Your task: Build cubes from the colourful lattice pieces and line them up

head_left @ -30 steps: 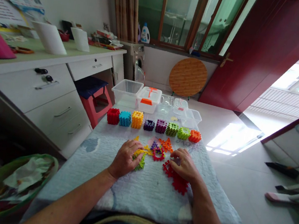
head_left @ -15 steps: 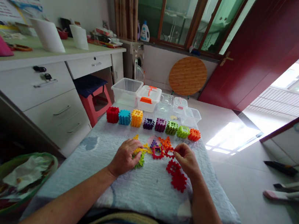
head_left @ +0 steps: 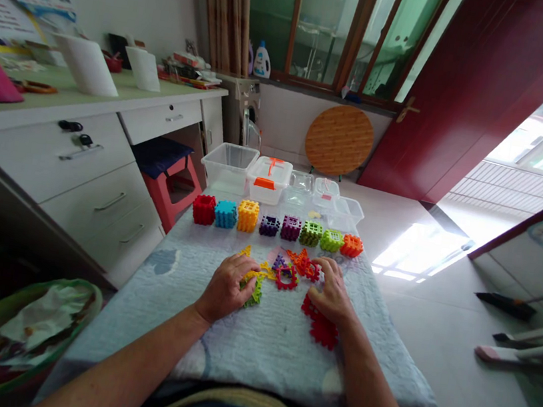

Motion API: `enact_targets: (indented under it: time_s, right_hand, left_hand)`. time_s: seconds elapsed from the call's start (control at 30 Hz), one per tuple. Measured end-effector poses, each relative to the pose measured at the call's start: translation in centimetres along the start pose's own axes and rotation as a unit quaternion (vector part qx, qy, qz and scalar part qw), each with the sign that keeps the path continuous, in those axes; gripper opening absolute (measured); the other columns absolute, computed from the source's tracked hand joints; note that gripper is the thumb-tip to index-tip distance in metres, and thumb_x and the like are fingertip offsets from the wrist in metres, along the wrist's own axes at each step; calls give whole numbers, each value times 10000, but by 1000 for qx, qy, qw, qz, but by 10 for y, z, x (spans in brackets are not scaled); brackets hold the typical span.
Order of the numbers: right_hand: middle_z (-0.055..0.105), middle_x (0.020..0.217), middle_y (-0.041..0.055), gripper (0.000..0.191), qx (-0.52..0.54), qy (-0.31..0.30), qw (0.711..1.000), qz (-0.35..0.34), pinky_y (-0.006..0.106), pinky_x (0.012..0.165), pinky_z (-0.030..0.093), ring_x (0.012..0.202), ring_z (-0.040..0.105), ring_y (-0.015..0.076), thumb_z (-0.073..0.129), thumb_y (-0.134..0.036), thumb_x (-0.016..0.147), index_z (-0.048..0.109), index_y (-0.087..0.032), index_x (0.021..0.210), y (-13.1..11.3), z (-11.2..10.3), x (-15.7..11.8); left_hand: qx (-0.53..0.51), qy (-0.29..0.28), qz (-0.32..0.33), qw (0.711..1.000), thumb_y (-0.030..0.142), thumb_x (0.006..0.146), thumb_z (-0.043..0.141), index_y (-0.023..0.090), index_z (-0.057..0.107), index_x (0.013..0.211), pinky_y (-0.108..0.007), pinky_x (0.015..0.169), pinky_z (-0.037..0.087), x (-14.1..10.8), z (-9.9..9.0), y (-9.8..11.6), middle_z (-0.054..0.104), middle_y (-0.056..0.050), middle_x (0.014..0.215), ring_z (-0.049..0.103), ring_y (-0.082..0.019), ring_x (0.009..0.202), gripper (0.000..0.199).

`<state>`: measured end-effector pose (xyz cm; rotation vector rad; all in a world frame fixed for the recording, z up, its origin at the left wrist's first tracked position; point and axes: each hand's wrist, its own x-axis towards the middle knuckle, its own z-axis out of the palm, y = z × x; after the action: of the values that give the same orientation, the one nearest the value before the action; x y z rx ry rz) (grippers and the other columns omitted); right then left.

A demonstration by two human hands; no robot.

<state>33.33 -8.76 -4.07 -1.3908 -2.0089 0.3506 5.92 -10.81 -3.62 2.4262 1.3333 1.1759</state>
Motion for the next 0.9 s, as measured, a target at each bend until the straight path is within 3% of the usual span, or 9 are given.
enact_targets:
  time_s: [0.13,0.33,0.47,0.67,0.77,0.9]
  right_hand:
    - [521,1286,114,672,-33,5,999,19,485,1041,355,1192,451,300,511,-142,601,505,-186,1271,9,6,1]
    - [605,1155,98,573,-10,10,999,46,477,1008,398,1107,515,278,518,-164,657,544,-188,1229,18,8,5]
    - [574,1232,70,633,43,19,999,8,471,1020,398,1164,487,259,515,-132,670,486,-237,1294,5,4,5]
    - [592,1248,65,654,50,-74,991,-97,463,1051,366,1174,468,247,498,-66,662,509,-235,1294,-28,4,6]
    - [586,1272,73,649,48,-85,990,-104,468,1055,359,1188,463,253,520,-85,674,506,-224,1308,-30,5,7]
    - [594,1257,76,590,75,-34,994,-65,443,1029,394,1184,495,242,528,-124,692,525,-222,1275,-16,2,6]
  left_hand:
    - [-1,1,5,1000,121,788,548,189,605,937,-398,872,493,0,0,0,665,-59,922,607,-215,913,173]
    - [-1,2,9,1000,109,787,545,193,604,928,-393,863,494,0,0,0,666,-50,918,610,-210,901,175]
    - [0,7,11,1000,108,788,546,192,604,922,-386,857,493,0,-1,2,666,-50,908,610,-210,896,169]
    - [1,-5,6,1000,116,796,542,191,603,934,-383,867,484,0,-1,2,669,-53,920,608,-209,900,169]
    - [2,-6,6,1000,135,800,540,191,607,937,-385,884,478,-1,-2,2,669,-60,928,607,-211,912,163]
    - [17,-31,6,999,207,799,575,193,614,1005,-409,952,441,3,-4,11,658,-79,1035,584,-231,1006,210]
